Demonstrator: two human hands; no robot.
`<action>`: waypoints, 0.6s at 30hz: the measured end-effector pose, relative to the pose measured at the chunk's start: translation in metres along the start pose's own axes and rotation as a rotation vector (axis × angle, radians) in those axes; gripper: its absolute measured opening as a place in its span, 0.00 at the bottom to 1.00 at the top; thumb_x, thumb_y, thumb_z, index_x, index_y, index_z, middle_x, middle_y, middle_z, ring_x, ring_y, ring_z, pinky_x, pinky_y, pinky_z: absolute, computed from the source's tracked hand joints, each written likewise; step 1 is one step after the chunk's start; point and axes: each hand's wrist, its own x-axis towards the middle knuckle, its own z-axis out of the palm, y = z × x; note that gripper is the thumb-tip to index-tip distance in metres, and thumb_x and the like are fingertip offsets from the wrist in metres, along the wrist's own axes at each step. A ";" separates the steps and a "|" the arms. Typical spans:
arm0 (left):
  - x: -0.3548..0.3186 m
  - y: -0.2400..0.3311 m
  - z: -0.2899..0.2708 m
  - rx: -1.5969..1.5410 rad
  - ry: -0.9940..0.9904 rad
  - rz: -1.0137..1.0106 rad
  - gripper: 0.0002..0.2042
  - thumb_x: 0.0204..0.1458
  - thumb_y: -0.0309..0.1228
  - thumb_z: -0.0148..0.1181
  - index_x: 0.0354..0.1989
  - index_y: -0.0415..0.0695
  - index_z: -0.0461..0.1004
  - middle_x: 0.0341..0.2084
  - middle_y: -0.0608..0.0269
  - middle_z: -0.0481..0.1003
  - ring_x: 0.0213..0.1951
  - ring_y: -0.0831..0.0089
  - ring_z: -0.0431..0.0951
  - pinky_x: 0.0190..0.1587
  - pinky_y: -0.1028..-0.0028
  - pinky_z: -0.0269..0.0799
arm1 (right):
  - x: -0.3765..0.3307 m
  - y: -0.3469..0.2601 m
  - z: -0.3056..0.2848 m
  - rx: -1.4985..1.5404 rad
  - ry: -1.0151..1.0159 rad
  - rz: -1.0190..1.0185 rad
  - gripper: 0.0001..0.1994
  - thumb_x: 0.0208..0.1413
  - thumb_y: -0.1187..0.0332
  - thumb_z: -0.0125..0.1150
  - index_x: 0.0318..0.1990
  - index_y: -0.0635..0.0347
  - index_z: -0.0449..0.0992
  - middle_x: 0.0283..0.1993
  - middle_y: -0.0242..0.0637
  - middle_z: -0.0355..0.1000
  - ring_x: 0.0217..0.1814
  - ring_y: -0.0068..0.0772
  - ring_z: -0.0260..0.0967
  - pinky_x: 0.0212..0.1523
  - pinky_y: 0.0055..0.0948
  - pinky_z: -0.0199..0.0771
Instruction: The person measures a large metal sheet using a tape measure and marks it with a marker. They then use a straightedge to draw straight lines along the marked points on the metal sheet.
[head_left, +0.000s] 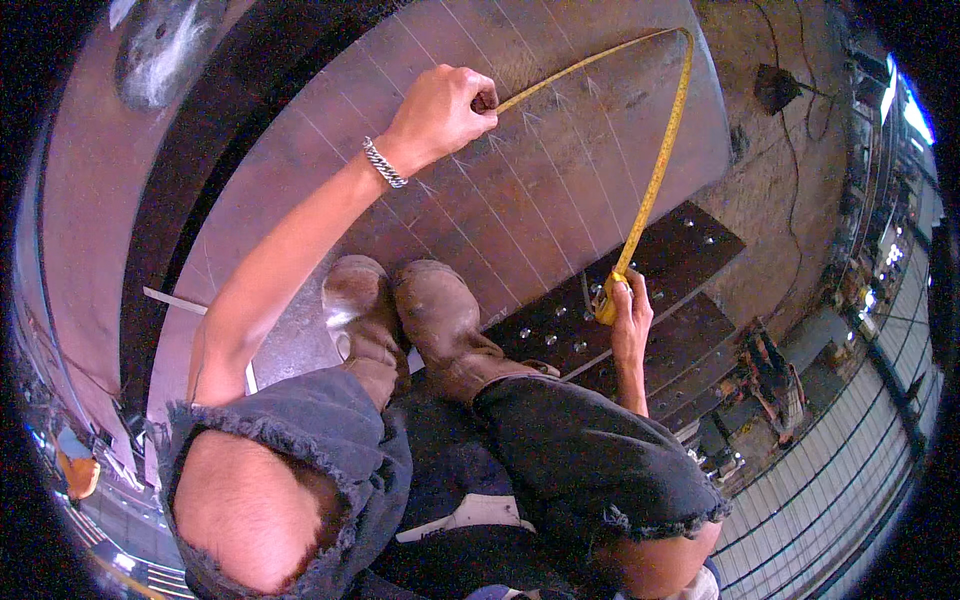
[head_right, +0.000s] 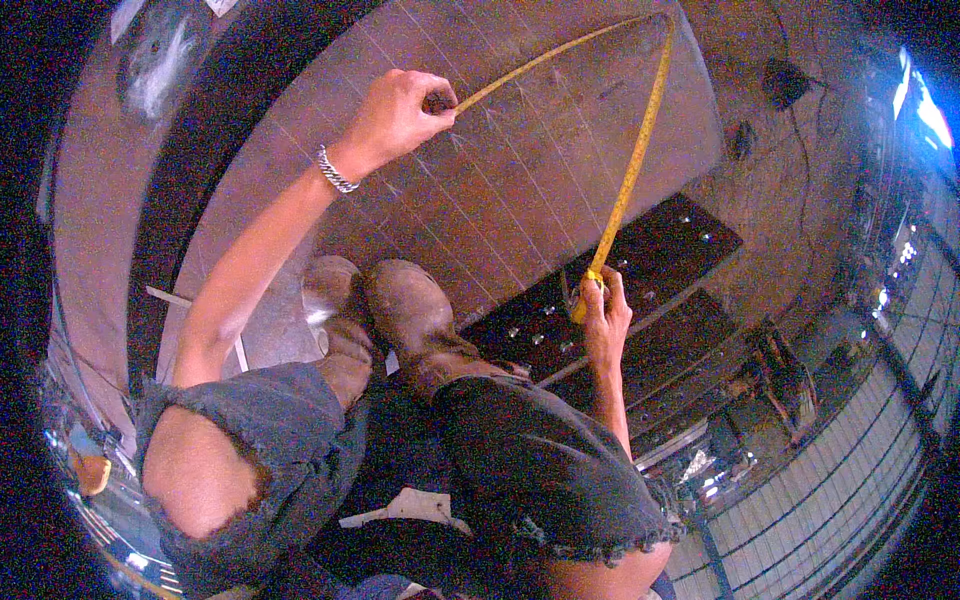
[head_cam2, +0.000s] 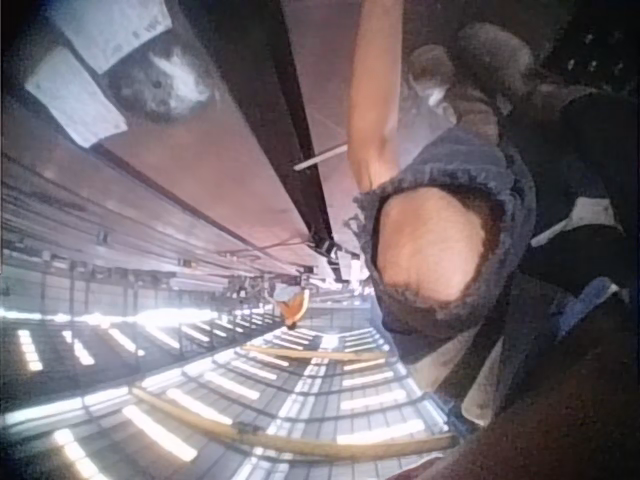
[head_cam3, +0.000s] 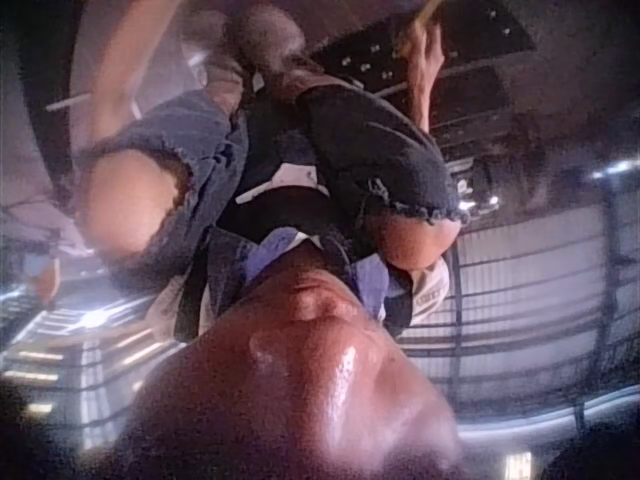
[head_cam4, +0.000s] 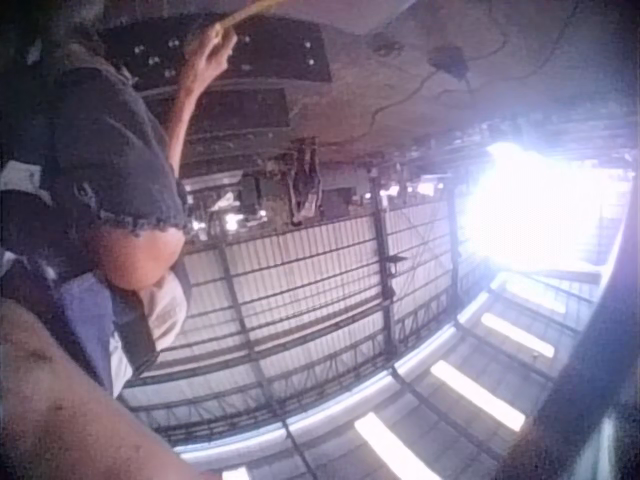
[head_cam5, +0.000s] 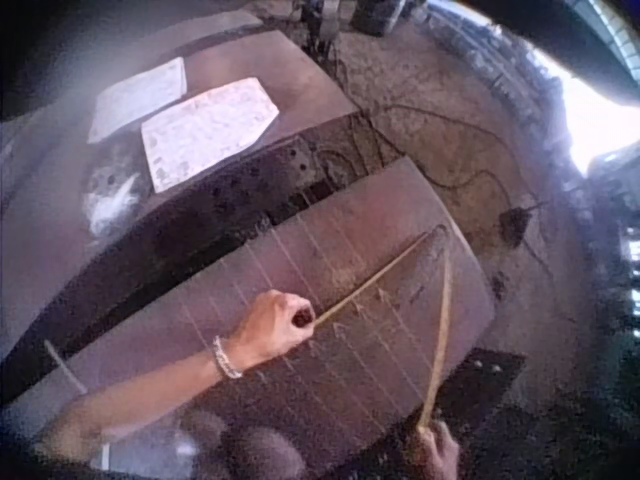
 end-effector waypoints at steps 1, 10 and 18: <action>0.002 -0.001 0.002 0.015 -0.005 0.017 0.07 0.45 0.30 0.68 0.29 0.39 0.84 0.26 0.52 0.83 0.31 0.58 0.85 0.39 0.64 0.80 | -0.002 0.001 -0.002 0.007 0.006 0.009 0.16 0.68 0.57 0.58 0.55 0.58 0.74 0.29 0.32 0.74 0.29 0.20 0.68 0.29 0.27 0.70; -0.007 0.001 -0.006 0.090 -0.061 -0.016 0.07 0.43 0.29 0.70 0.29 0.39 0.84 0.25 0.51 0.83 0.30 0.57 0.84 0.38 0.64 0.79 | -0.003 0.007 0.000 0.060 0.000 0.027 0.16 0.68 0.58 0.58 0.54 0.58 0.74 0.30 0.32 0.74 0.30 0.21 0.69 0.31 0.27 0.70; -0.009 0.000 -0.008 0.057 -0.057 -0.067 0.07 0.43 0.30 0.70 0.29 0.41 0.85 0.25 0.52 0.83 0.30 0.59 0.85 0.38 0.65 0.80 | 0.003 0.014 0.000 0.059 -0.002 0.037 0.16 0.68 0.57 0.58 0.55 0.57 0.74 0.30 0.33 0.74 0.30 0.21 0.69 0.31 0.27 0.71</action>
